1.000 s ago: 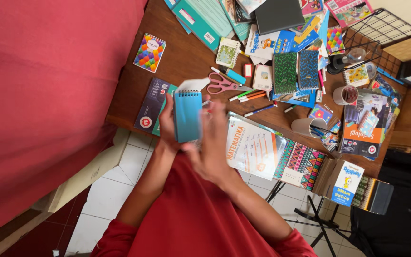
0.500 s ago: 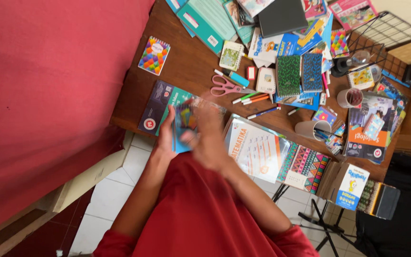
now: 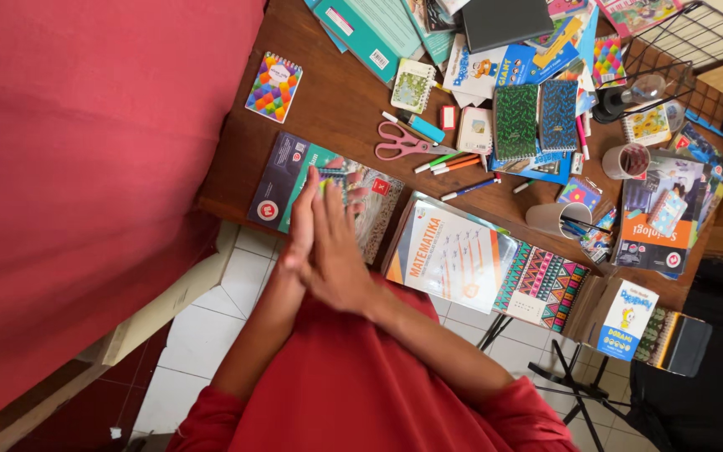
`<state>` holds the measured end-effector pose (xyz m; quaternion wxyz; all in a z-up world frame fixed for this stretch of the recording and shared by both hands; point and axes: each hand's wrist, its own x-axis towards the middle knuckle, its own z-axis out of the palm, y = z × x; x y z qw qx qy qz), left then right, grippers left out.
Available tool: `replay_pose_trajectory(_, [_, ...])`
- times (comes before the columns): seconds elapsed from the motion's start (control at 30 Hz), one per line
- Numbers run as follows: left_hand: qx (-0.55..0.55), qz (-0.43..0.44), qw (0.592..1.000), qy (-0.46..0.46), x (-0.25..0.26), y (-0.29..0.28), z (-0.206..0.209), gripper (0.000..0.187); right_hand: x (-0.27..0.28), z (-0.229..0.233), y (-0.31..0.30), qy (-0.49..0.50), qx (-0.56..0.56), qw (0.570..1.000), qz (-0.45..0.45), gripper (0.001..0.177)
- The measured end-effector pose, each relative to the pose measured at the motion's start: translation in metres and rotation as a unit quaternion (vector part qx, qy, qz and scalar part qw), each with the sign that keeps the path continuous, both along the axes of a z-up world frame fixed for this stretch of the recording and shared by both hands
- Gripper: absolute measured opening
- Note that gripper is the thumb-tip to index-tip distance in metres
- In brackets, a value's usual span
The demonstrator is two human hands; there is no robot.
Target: The person organizes stationery items on a cluttered wooden table. They pick up and place down books, notebooks, a trophy, pens, scissors, and a cup, arranging them into neat stacks and piles.
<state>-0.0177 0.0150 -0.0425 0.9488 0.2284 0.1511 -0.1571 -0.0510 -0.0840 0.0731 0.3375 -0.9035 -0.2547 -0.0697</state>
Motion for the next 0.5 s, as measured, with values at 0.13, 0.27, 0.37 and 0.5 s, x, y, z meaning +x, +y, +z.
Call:
replay_pose_trajectory(0.13, [0.049,0.059,0.993,0.087,0.000,0.016,-0.020,0.050,-0.024,-0.001,-0.043,0.393,0.066,0.908,0.130,0.076])
replay_pose_trajectory(0.27, [-0.008,0.055,0.994,0.094,-0.005,0.022,-0.032,0.049,-0.002,-0.023,-0.054,0.334,0.104,0.936,-0.034,0.061])
replay_pose_trajectory(0.37, [-0.073,0.037,0.994,0.067,-0.008,0.009,-0.037,0.049,0.007,-0.038,-0.022,0.139,0.060,0.987,-0.059,0.065])
replay_pose_trajectory(0.5, [0.110,0.025,0.987,0.118,0.000,0.003,-0.041,0.047,-0.016,-0.021,-0.021,0.208,0.029,0.972,0.104,0.087])
